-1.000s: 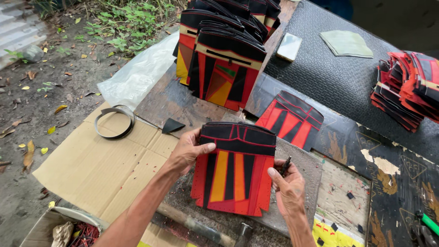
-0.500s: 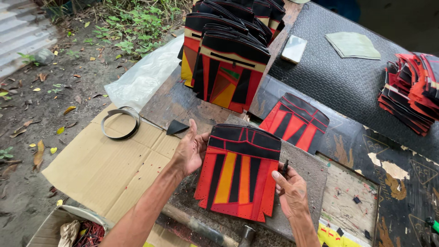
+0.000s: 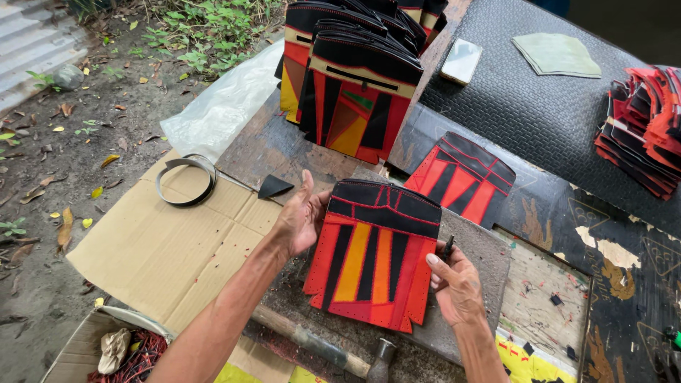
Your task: The person hammers tacks along the edge of a colorful patchwork leather pouch using a hammer, holding a small punch against each tack. They finish one pouch, place it on a stack of completed pouches, take another pouch from the stack, and continue hammering tacks along its edge.
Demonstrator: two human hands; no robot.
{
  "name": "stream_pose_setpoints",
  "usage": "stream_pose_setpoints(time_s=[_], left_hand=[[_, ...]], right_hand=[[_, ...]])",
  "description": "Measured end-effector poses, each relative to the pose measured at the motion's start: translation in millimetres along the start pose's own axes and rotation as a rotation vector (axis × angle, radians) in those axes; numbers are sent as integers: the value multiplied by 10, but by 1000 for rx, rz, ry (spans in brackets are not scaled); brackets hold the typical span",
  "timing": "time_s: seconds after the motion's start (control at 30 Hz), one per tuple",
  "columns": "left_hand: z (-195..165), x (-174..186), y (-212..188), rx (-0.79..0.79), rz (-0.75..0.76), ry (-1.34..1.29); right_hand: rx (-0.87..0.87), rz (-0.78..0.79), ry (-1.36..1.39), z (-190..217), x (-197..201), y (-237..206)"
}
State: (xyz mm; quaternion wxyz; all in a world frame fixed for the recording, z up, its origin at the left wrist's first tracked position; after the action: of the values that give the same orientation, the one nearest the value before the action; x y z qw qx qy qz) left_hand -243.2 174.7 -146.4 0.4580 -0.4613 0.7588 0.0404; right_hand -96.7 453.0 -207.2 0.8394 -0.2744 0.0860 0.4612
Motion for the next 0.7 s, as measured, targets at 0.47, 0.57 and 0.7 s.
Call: stream_pose_setpoints(time_s=[0.47, 0.57, 0.7], left_hand=[[289, 307, 699, -69, -123, 37], [408, 287, 1043, -63, -94, 72], [499, 26, 1391, -64, -66, 69]], right_hand=[[-204, 46, 259, 113, 80, 269], [-170, 38, 216, 181, 194, 400], [-31, -28, -36, 254, 371, 530]])
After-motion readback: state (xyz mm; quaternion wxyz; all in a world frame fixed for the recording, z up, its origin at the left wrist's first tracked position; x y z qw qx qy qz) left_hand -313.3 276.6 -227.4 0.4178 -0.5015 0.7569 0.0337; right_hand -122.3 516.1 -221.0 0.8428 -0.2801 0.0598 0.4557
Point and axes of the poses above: each hand's wrist, its own y-axis towards the middle knuckle, its own x-axis out of the back of the hand, z = x × y, the point moved 5 cm from there along y, towards the middle knuckle, and after that the axes turned 12 degrees about -z, right-handed, at the moved point
